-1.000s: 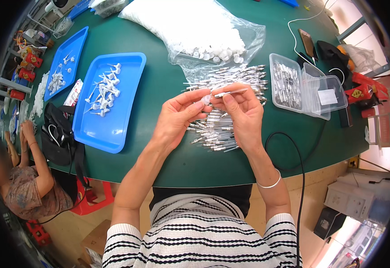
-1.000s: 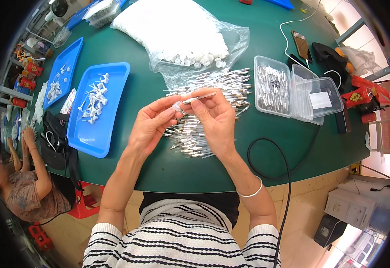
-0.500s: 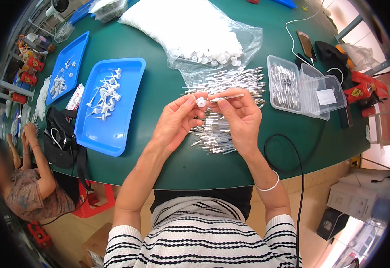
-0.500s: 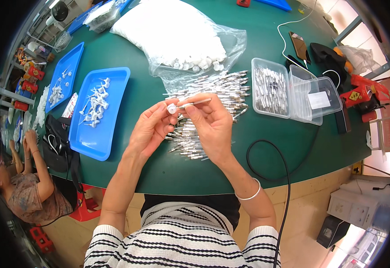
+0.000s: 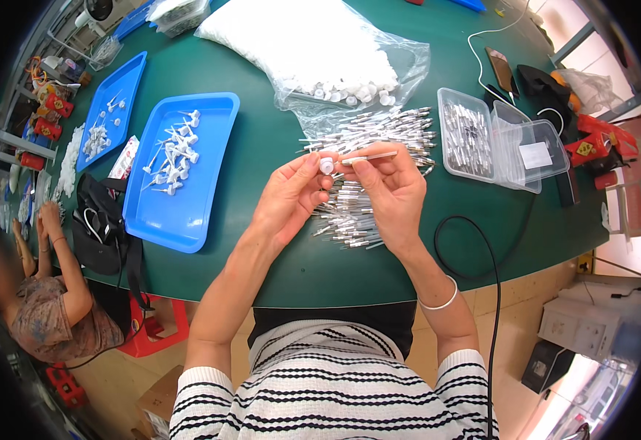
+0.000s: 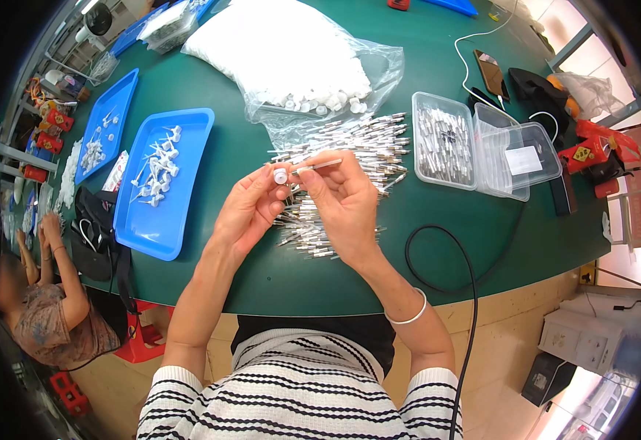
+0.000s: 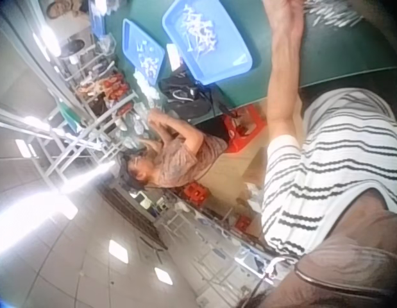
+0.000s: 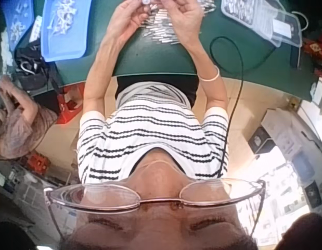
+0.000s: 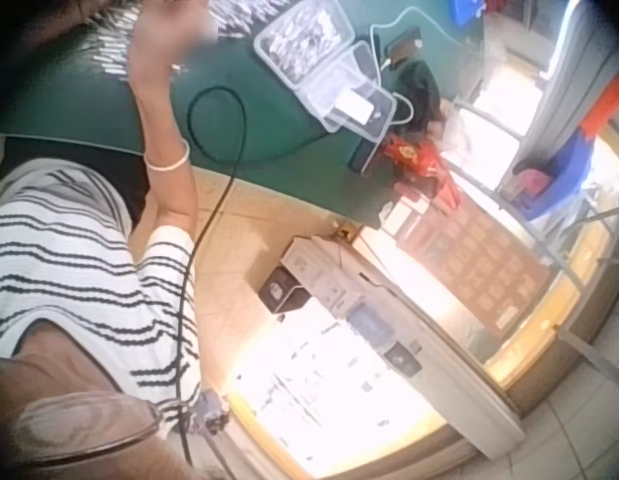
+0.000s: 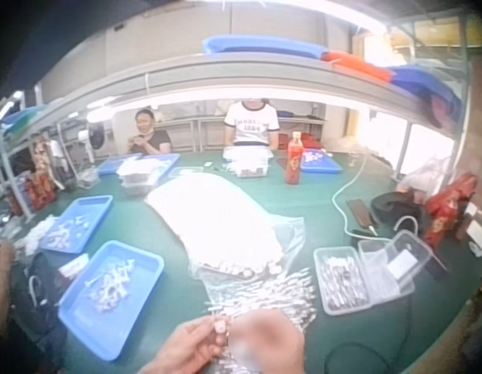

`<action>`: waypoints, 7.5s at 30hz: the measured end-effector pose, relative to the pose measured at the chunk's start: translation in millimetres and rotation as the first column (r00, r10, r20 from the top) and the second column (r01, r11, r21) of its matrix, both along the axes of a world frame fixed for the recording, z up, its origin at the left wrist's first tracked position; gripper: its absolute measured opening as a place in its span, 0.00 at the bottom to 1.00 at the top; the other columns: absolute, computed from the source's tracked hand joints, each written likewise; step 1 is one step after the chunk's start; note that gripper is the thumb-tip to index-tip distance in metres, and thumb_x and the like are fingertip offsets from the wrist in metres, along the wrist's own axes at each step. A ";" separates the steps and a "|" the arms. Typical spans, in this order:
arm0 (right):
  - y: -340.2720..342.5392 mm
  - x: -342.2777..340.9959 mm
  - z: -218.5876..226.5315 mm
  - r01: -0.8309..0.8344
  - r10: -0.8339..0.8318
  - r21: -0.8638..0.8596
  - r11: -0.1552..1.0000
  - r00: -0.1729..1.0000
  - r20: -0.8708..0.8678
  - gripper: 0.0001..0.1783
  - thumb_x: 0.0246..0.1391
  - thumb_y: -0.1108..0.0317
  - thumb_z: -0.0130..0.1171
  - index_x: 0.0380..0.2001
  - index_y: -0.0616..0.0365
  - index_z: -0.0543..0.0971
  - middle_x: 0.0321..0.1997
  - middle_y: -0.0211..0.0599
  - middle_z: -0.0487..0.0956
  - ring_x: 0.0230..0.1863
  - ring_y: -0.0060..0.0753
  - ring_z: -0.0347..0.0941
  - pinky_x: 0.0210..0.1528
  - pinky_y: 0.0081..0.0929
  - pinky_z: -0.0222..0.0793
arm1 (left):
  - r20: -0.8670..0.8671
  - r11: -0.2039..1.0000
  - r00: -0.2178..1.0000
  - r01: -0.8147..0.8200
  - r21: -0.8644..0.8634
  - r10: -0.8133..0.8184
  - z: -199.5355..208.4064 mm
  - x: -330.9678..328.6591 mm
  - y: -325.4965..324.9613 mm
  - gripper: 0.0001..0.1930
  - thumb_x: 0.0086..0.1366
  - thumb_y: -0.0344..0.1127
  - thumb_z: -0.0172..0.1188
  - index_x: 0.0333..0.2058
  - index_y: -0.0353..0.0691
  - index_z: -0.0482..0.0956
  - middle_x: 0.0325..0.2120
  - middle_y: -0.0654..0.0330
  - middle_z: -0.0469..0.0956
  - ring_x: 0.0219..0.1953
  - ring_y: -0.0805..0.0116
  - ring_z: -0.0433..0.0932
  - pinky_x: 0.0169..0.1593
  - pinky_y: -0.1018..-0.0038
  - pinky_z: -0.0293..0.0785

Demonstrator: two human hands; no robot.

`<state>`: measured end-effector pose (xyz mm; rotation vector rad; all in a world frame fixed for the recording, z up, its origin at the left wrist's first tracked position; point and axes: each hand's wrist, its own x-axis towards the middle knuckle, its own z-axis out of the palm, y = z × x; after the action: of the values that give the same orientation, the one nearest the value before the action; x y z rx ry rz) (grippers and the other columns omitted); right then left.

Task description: The person sits at a green workbench and repeatedly picks up small white plastic caps and silver metal rods. They insert the rods into the caps by hand and place the assembled units into a blue tray. The process is repetitive and involves handling small parts one at a time.

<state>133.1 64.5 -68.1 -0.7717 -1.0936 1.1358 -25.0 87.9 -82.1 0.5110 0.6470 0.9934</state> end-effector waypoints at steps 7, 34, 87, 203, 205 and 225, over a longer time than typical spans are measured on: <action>-1.7 -2.7 -0.2 0.079 -0.083 0.044 0.996 0.990 0.113 0.06 0.58 0.75 0.57 0.38 0.64 0.72 0.36 0.40 0.81 0.40 0.26 0.79 0.43 0.21 0.74 | -0.015 1.000 1.000 -0.005 -0.007 0.005 -3.0 0.1 0.3 0.15 0.69 0.39 0.52 0.42 0.30 0.75 0.31 0.61 0.77 0.29 0.79 0.72 0.29 0.86 0.75; -0.7 -2.8 -4.6 0.147 -0.281 0.325 0.934 0.864 0.418 0.08 0.53 0.78 0.60 0.37 0.61 0.74 0.35 0.38 0.81 0.35 0.31 0.81 0.35 0.23 0.77 | -0.014 1.000 1.000 -0.004 -0.017 0.004 -3.7 0.7 -1.4 0.14 0.69 0.38 0.53 0.42 0.31 0.76 0.29 0.65 0.76 0.28 0.81 0.73 0.29 0.87 0.76; 3.6 4.7 -2.0 0.094 -0.368 0.448 0.889 0.730 0.577 0.09 0.51 0.76 0.61 0.35 0.58 0.74 0.27 0.38 0.78 0.26 0.38 0.77 0.26 0.29 0.70 | -0.111 1.000 0.994 0.017 -0.013 -0.019 0.3 0.1 -1.7 0.12 0.68 0.39 0.54 0.37 0.34 0.76 0.26 0.66 0.74 0.26 0.82 0.71 0.25 0.87 0.71; -1.5 -6.0 -11.0 0.153 -0.345 0.418 0.896 0.831 0.437 0.08 0.54 0.77 0.59 0.38 0.61 0.73 0.34 0.39 0.82 0.31 0.32 0.81 0.28 0.24 0.74 | -0.001 0.999 1.000 -0.012 -0.040 0.012 -3.5 0.9 -1.5 0.14 0.68 0.40 0.53 0.39 0.33 0.75 0.27 0.65 0.74 0.27 0.81 0.73 0.27 0.89 0.76; -1.4 -6.1 -10.9 0.150 -0.342 0.417 0.897 0.832 0.437 0.08 0.54 0.77 0.59 0.38 0.61 0.73 0.34 0.39 0.82 0.31 0.32 0.81 0.28 0.24 0.74 | -0.003 0.999 1.000 -0.016 -0.044 0.015 -3.6 0.8 -1.6 0.14 0.68 0.40 0.53 0.39 0.33 0.75 0.27 0.65 0.74 0.27 0.81 0.73 0.27 0.90 0.76; -1.7 -7.2 -15.8 0.150 -0.397 0.482 0.863 0.792 0.465 0.10 0.54 0.79 0.58 0.40 0.61 0.72 0.35 0.42 0.81 0.29 0.36 0.80 0.28 0.26 0.74 | -0.005 0.999 1.000 -0.025 -0.047 0.025 -2.6 1.3 -2.1 0.14 0.68 0.41 0.53 0.39 0.33 0.76 0.26 0.66 0.74 0.28 0.81 0.72 0.27 0.90 0.75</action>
<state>125.9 62.8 -84.0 -0.8997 -1.5820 0.3803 -23.7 85.8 -84.7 0.4643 0.6807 0.9982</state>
